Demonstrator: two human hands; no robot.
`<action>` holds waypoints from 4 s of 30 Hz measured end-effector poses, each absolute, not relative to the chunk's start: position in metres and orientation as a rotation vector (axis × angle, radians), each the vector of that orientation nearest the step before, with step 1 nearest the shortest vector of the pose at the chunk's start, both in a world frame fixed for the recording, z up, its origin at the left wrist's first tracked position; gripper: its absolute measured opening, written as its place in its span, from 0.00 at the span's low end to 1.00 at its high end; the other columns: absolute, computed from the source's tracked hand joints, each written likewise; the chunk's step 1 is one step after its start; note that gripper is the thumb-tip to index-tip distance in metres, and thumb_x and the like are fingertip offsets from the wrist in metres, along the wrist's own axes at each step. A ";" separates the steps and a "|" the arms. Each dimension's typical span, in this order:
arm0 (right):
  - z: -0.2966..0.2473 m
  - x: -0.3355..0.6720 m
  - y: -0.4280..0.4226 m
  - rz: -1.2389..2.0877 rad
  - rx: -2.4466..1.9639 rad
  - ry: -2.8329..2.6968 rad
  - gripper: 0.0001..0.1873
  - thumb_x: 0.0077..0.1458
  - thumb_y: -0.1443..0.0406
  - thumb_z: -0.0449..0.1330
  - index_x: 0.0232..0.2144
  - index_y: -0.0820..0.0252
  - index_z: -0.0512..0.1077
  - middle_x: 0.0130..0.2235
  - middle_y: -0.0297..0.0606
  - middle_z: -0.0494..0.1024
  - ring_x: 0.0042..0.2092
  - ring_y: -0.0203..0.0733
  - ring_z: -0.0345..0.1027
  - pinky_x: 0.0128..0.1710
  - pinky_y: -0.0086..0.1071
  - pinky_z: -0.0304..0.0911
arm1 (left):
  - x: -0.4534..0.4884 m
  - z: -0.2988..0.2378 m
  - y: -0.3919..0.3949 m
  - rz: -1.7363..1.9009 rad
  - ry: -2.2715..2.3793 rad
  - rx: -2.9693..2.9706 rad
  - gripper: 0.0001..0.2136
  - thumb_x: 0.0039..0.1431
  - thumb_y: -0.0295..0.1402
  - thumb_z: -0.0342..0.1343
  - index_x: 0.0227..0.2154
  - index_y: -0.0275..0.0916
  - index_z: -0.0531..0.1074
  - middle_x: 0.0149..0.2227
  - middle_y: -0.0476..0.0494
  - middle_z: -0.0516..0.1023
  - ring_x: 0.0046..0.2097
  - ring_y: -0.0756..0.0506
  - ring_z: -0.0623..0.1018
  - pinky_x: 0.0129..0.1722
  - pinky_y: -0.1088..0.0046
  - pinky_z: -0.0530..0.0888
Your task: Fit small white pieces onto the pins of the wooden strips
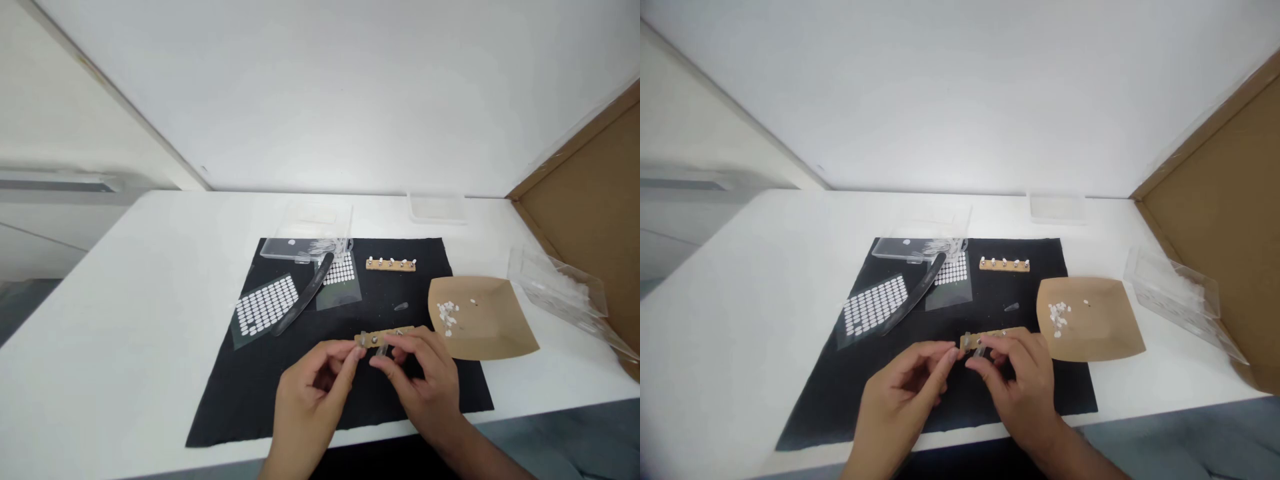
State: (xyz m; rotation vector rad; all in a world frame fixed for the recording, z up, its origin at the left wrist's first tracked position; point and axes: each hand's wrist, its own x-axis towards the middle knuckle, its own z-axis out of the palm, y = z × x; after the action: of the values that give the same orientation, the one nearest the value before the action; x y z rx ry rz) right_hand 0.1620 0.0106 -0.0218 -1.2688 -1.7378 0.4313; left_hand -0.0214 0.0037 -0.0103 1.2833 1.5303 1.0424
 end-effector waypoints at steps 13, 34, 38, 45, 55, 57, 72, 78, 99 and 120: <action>-0.026 0.154 0.019 0.178 -1.417 -1.785 0.10 0.63 0.58 0.72 0.43 0.53 0.80 0.37 0.34 0.82 0.33 0.39 0.73 0.40 0.38 0.60 | -0.028 -0.034 0.010 1.149 1.432 2.218 0.14 0.65 0.20 0.59 0.50 0.38 0.76 0.47 0.38 0.73 0.49 0.42 0.73 0.47 0.63 0.74; -0.026 0.153 0.020 0.192 -1.497 -1.759 0.10 0.62 0.55 0.71 0.42 0.50 0.83 0.41 0.37 0.75 0.41 0.44 0.71 0.47 0.44 0.61 | -0.026 -0.037 0.017 1.122 1.414 2.171 0.13 0.66 0.23 0.60 0.51 0.42 0.76 0.53 0.38 0.78 0.53 0.39 0.76 0.53 0.57 0.76; -0.027 0.155 0.018 0.205 -1.515 -1.738 0.11 0.61 0.53 0.71 0.42 0.48 0.83 0.44 0.39 0.73 0.42 0.45 0.69 0.47 0.45 0.62 | -0.026 -0.038 0.017 1.126 1.418 2.165 0.13 0.66 0.24 0.61 0.51 0.42 0.76 0.53 0.38 0.79 0.53 0.39 0.76 0.53 0.56 0.76; -0.030 0.154 0.019 0.258 -1.536 -1.700 0.11 0.57 0.52 0.74 0.38 0.48 0.84 0.48 0.40 0.70 0.43 0.46 0.67 0.47 0.46 0.64 | -0.027 -0.038 0.017 1.120 1.406 2.215 0.13 0.67 0.23 0.60 0.52 0.42 0.76 0.53 0.38 0.80 0.52 0.39 0.76 0.53 0.54 0.75; -0.033 0.155 0.020 0.290 -1.569 -1.689 0.12 0.54 0.52 0.75 0.38 0.48 0.84 0.48 0.40 0.70 0.45 0.47 0.67 0.47 0.46 0.64 | -0.026 -0.037 0.018 1.146 1.390 2.237 0.13 0.66 0.21 0.61 0.49 0.41 0.77 0.52 0.39 0.81 0.53 0.39 0.76 0.55 0.55 0.74; -0.033 0.154 0.020 0.297 -1.574 -1.689 0.13 0.54 0.51 0.76 0.39 0.47 0.84 0.48 0.40 0.70 0.46 0.48 0.67 0.47 0.45 0.64 | -0.026 -0.037 0.018 1.145 1.392 2.232 0.12 0.66 0.21 0.61 0.49 0.41 0.78 0.52 0.39 0.81 0.53 0.39 0.76 0.55 0.55 0.74; -0.035 0.156 0.021 0.407 -1.617 -1.695 0.12 0.50 0.61 0.78 0.39 0.46 0.84 0.48 0.38 0.70 0.48 0.49 0.67 0.48 0.45 0.63 | -0.025 -0.039 0.017 1.120 1.369 2.234 0.18 0.65 0.17 0.60 0.51 0.44 0.80 0.53 0.38 0.79 0.52 0.39 0.71 0.33 0.74 0.74; -0.034 0.156 0.022 0.449 -1.611 -1.675 0.14 0.49 0.64 0.78 0.39 0.46 0.83 0.48 0.38 0.69 0.48 0.49 0.67 0.48 0.45 0.64 | -0.023 -0.037 0.017 1.127 1.396 2.318 0.15 0.65 0.18 0.62 0.49 0.41 0.81 0.53 0.37 0.80 0.52 0.37 0.71 0.44 0.61 0.78; -0.019 0.168 0.016 0.329 -1.289 -1.724 0.13 0.63 0.69 0.63 0.50 0.54 0.75 0.46 0.42 0.72 0.48 0.48 0.69 0.49 0.47 0.69 | -0.020 -0.036 0.021 1.234 1.399 2.293 0.14 0.65 0.25 0.65 0.51 0.41 0.77 0.52 0.38 0.79 0.53 0.38 0.75 0.54 0.52 0.76; -0.031 0.179 0.023 0.581 -1.175 -1.784 0.14 0.64 0.71 0.59 0.51 0.55 0.73 0.41 0.40 0.76 0.44 0.46 0.71 0.44 0.42 0.72 | -0.014 -0.035 0.020 1.218 1.481 2.291 0.02 0.68 0.29 0.63 0.41 0.41 0.79 0.50 0.38 0.79 0.53 0.38 0.76 0.54 0.53 0.76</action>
State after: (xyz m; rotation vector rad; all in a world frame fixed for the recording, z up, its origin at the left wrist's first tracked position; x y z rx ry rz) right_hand 0.1786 0.0233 -0.0314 -1.1753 -1.7841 0.5815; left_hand -0.0138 0.0196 -0.0351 2.2910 1.4814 1.2179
